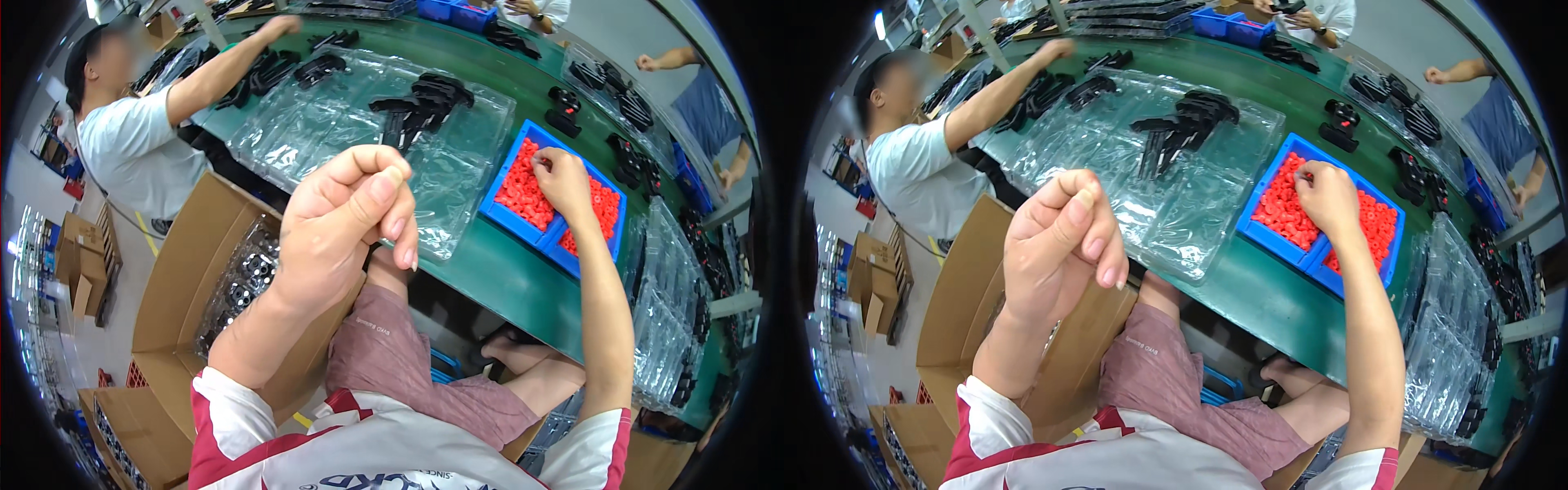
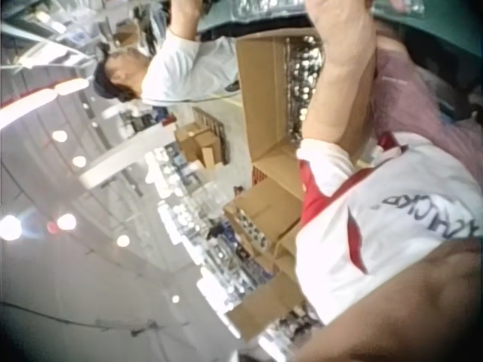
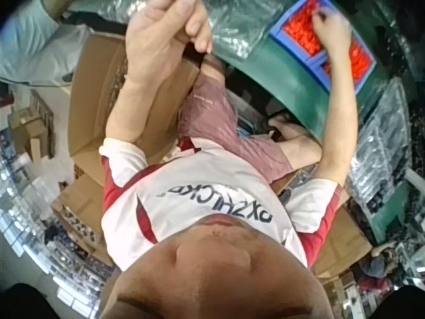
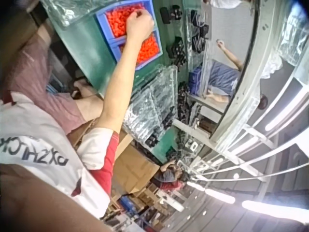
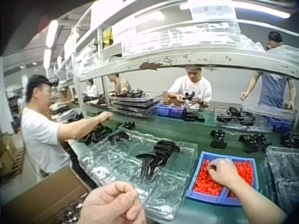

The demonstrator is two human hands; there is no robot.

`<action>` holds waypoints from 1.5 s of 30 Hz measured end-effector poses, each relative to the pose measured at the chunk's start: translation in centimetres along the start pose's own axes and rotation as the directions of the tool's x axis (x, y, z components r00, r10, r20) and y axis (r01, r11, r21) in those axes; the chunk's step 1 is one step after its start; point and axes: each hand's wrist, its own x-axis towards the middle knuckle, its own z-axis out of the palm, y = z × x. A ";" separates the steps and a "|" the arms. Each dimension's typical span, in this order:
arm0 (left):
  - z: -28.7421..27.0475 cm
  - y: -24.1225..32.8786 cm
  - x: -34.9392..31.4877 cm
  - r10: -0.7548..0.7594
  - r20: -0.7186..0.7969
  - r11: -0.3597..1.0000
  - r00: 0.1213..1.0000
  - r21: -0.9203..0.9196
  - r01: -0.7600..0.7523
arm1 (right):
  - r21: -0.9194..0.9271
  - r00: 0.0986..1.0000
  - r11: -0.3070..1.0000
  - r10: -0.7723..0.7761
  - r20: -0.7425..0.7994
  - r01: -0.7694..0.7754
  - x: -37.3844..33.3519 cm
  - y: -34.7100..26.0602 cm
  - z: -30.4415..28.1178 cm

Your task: The person assembles plastic holders by placing red components into base pieces, inserting sliding arms, and attaching back covers.

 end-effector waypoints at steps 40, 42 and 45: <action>-17.0 1.1 -19.4 -0.106 -0.580 0.992 0.808 -0.011 0.122 | 0.137 0.991 0.989 -0.032 -0.129 0.050 -0.1 2.1 0.4; -11.4 0.0 -19.9 -0.203 -0.551 0.944 0.809 -0.331 0.012 | 0.103 0.955 0.982 -0.126 -0.267 0.158 -0.6 2.6 -0.3; -5.9 -4.3 -19.9 -0.361 -0.413 0.756 0.836 -0.655 0.004 | 0.274 0.908 0.952 -0.014 -0.418 0.140 -2.3 -1.4 -1.4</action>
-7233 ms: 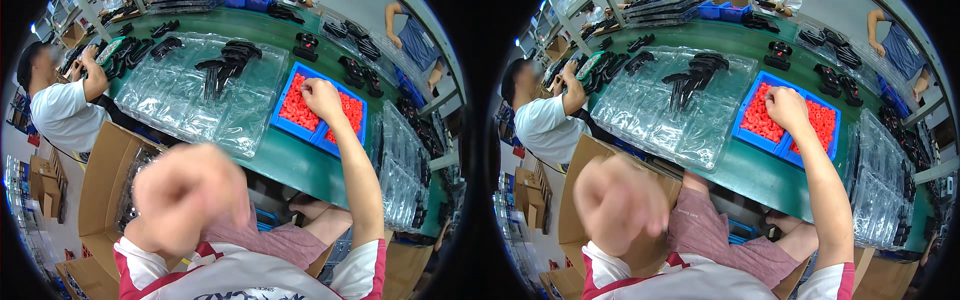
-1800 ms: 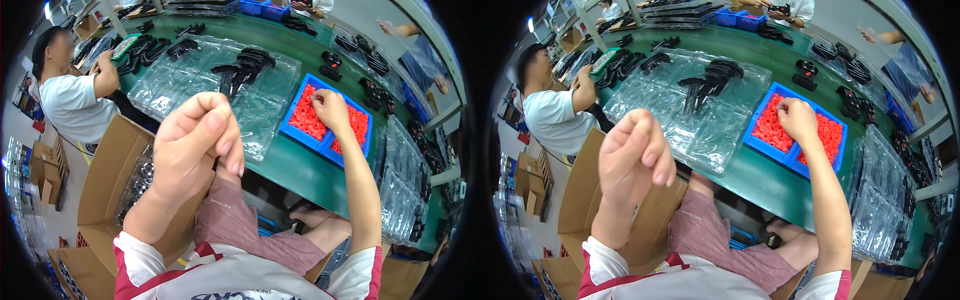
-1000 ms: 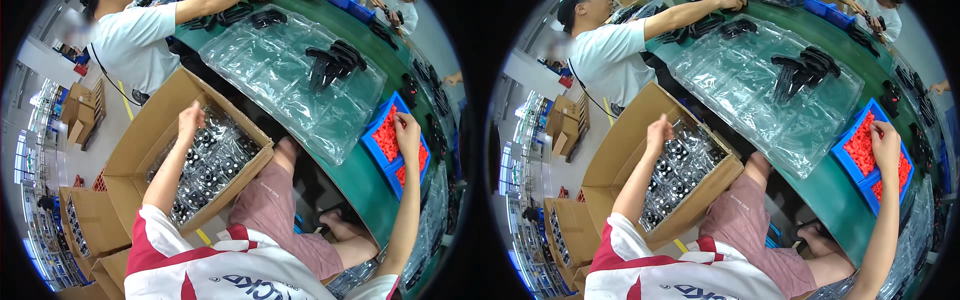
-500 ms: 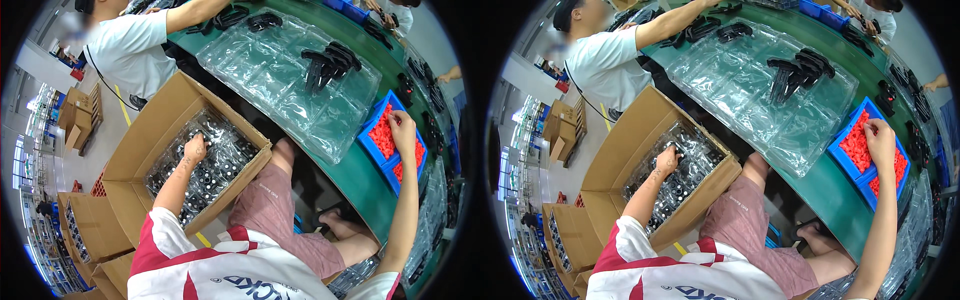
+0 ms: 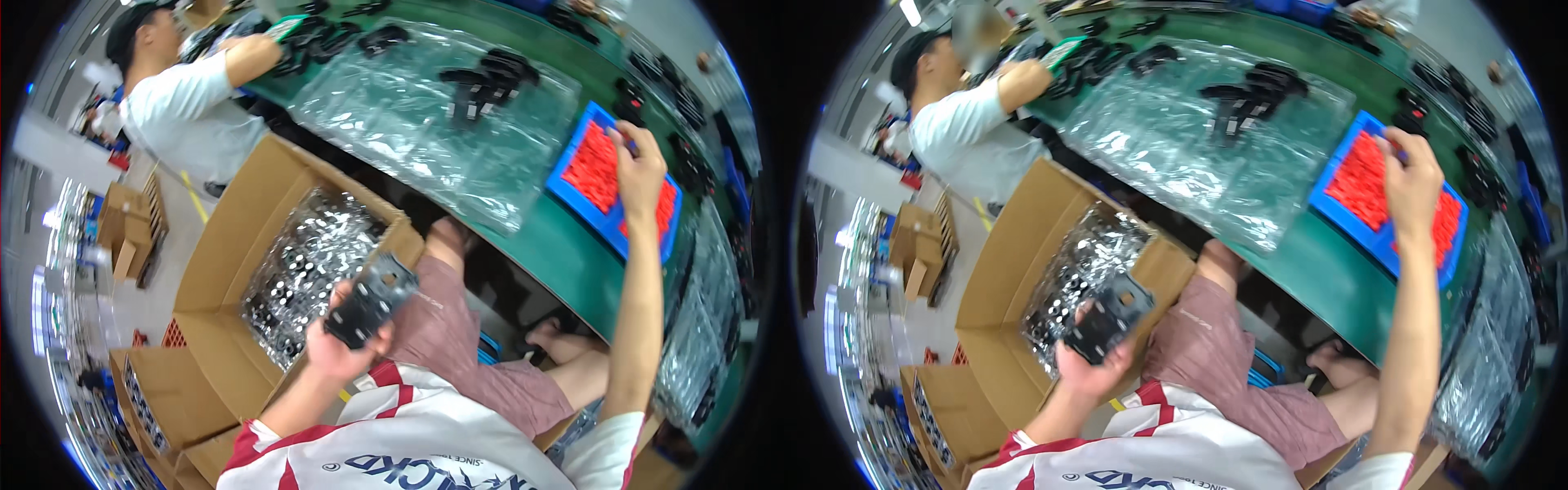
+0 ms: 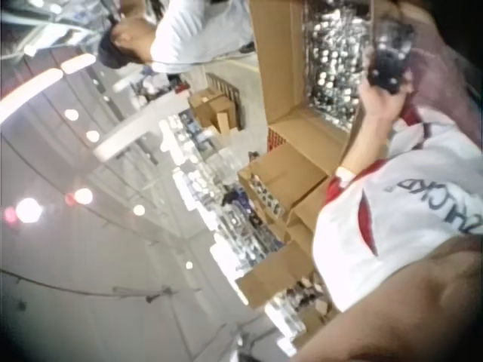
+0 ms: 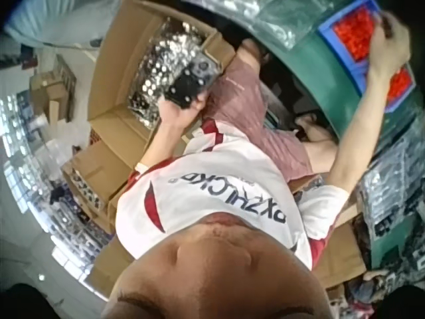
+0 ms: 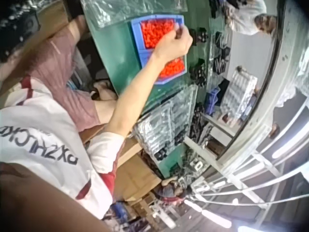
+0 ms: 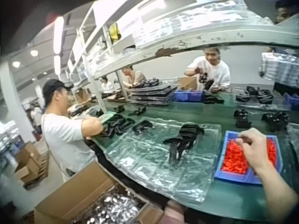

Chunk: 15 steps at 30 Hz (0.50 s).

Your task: The person assembles plastic holders by placing red components into base pieces, inserting sliding arms, and attaching back covers.

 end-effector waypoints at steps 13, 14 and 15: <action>6.9 -16.2 8.5 -0.427 0.277 0.851 0.861 0.446 0.278 | 0.474 0.813 0.660 0.488 0.318 -0.583 -13.8 -9.7 -10.2; 7.1 -16.8 8.6 -0.438 0.312 0.848 0.843 0.454 0.273 | 0.461 0.837 0.699 0.461 0.295 -0.547 -14.5 -9.4 -10.3; 7.1 -17.3 8.8 -0.447 0.347 0.848 0.824 0.459 0.267 | 0.442 0.860 0.737 0.431 0.275 -0.511 -15.1 -9.0 -10.3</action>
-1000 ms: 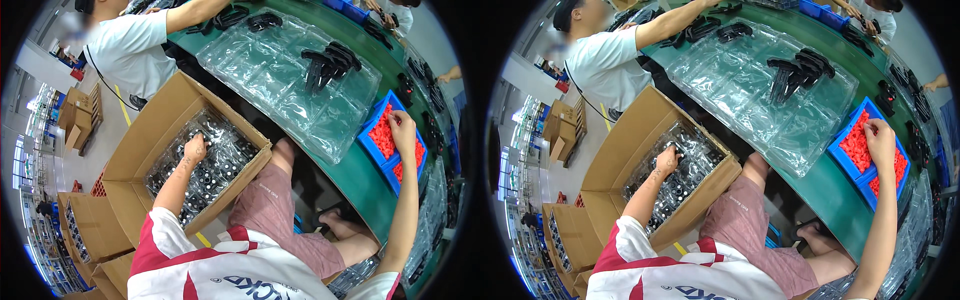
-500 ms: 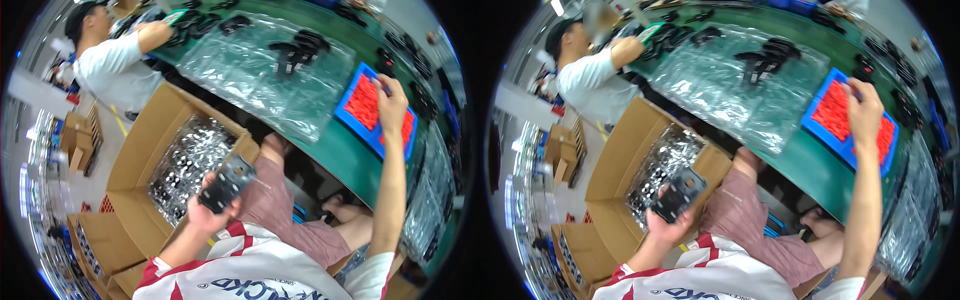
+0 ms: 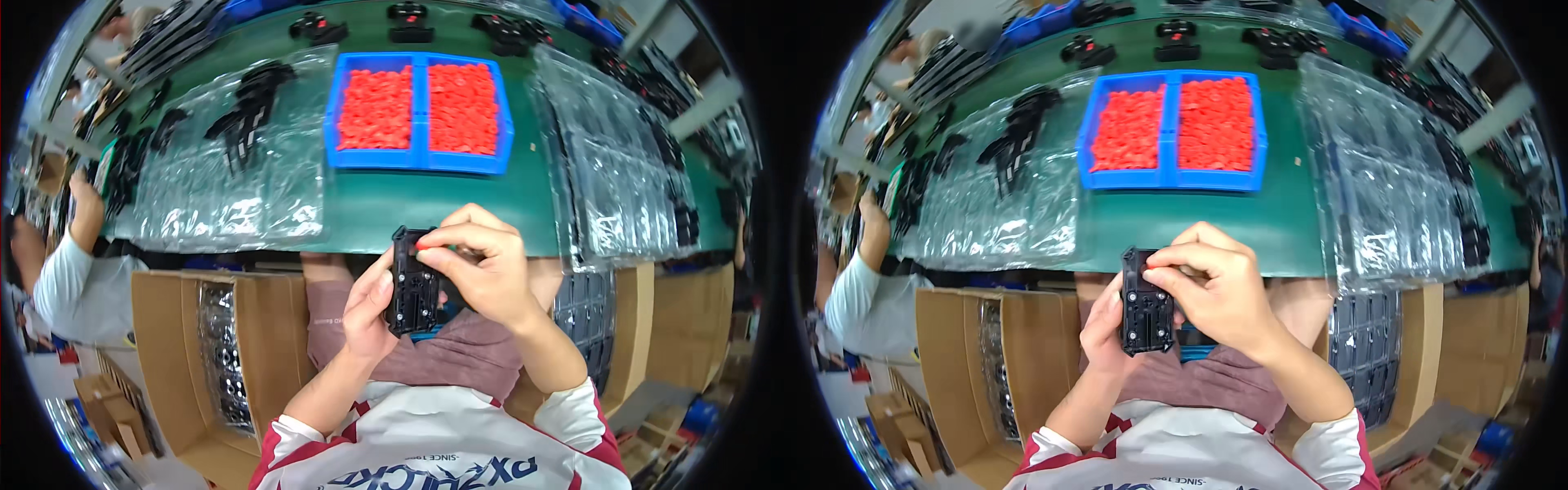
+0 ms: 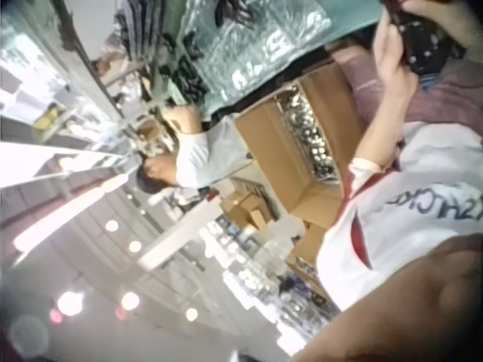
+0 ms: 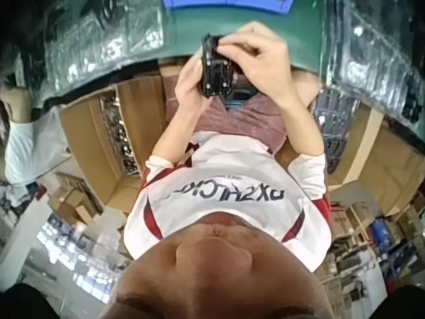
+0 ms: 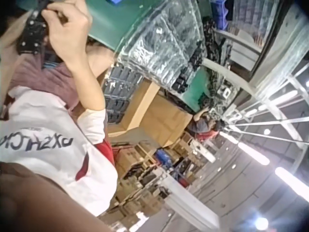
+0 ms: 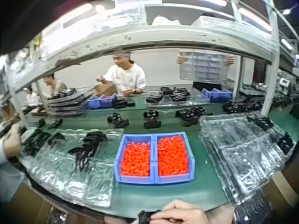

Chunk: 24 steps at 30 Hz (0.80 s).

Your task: The person assembles plastic holders by placing red components into base pieces, inserting sliding arms, and attaching back covers.

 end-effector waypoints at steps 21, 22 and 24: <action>-3.9 -0.2 -2.9 -0.085 0.037 0.963 0.996 -0.252 0.092 | -0.912 0.969 0.335 0.013 -0.245 -0.235 13.2 4.9 -1.9; -3.8 0.0 -3.1 -0.084 0.029 0.973 0.996 -0.215 0.089 | -0.922 0.973 0.322 -0.010 -0.231 -0.216 13.1 5.3 -1.8; -3.6 0.2 -3.2 -0.047 -0.008 0.987 0.999 -0.154 0.045 | -0.933 0.978 0.313 -0.053 -0.202 -0.176 12.8 6.0 -2.1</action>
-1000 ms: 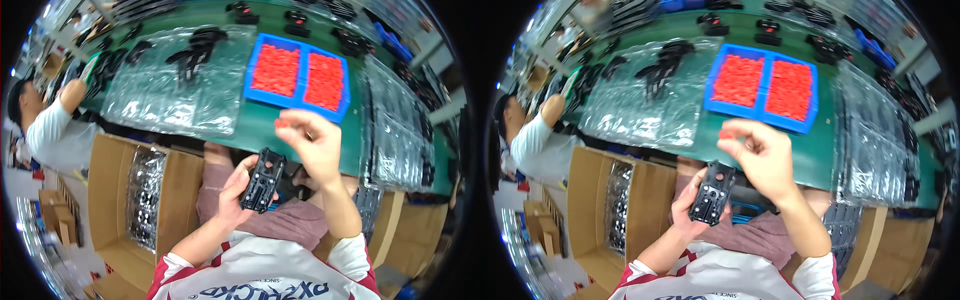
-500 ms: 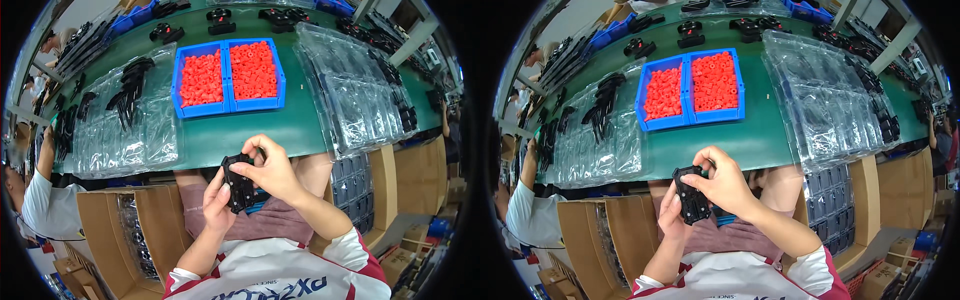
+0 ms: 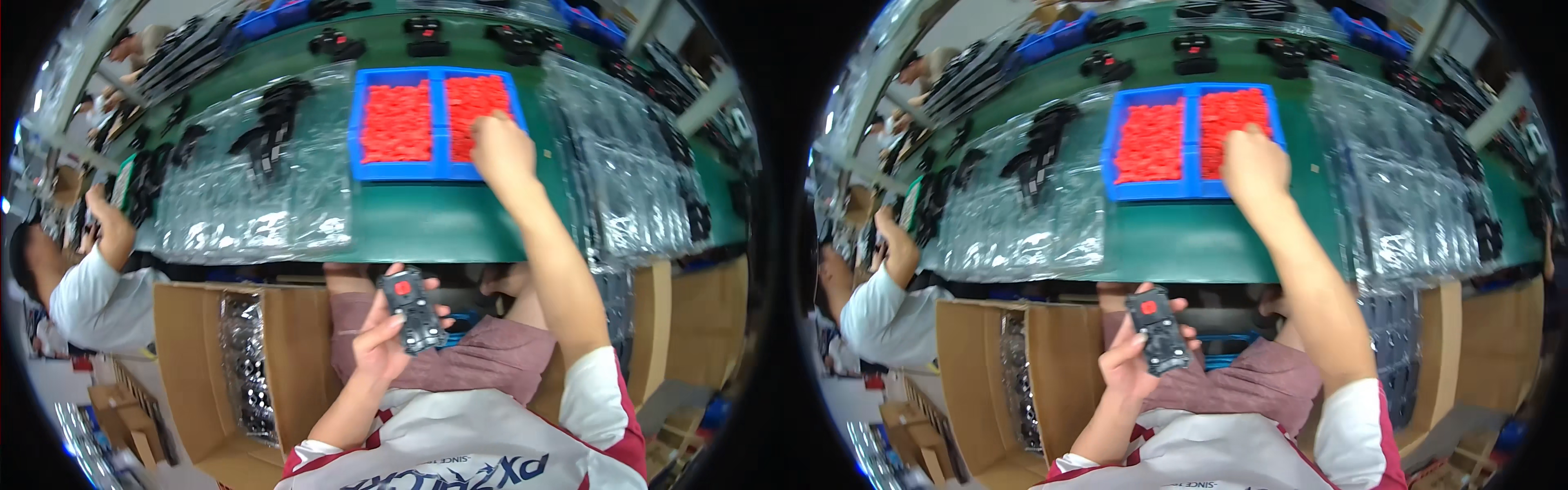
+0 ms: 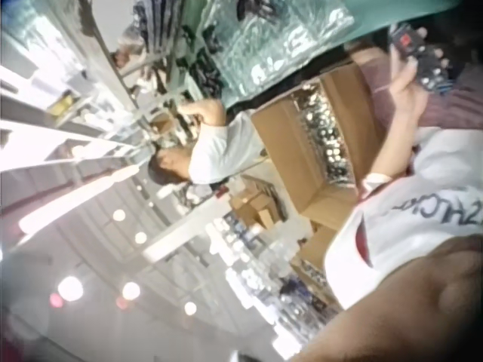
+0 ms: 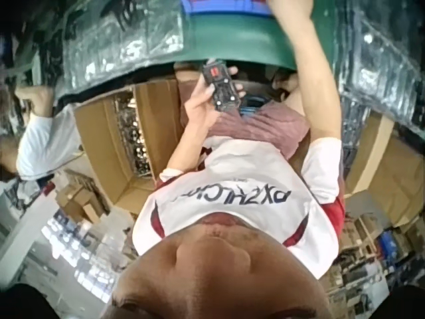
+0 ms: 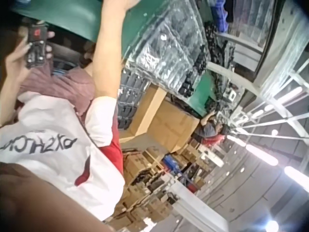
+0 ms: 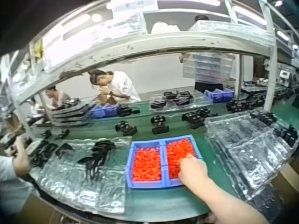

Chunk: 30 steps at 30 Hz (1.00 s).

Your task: The person assembles plastic holders by placing red components into base pieces, inserting sliding arms, and attaching back covers.

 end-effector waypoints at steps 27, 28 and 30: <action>3.4 10.1 6.6 0.307 -0.266 0.929 0.914 0.290 -0.228 | 0.746 0.971 0.631 -0.218 -0.094 0.214 -10.9 -1.3 -2.9; 2.6 12.1 7.7 0.370 -0.220 0.899 0.903 0.329 -0.288 | 0.747 0.971 0.628 -0.217 -0.100 0.218 -10.7 -0.7 -1.9; 0.9 16.4 9.7 0.478 -0.261 0.866 0.839 0.299 -0.400 | 0.672 0.980 0.715 -0.170 -0.100 0.193 -10.5 0.7 0.2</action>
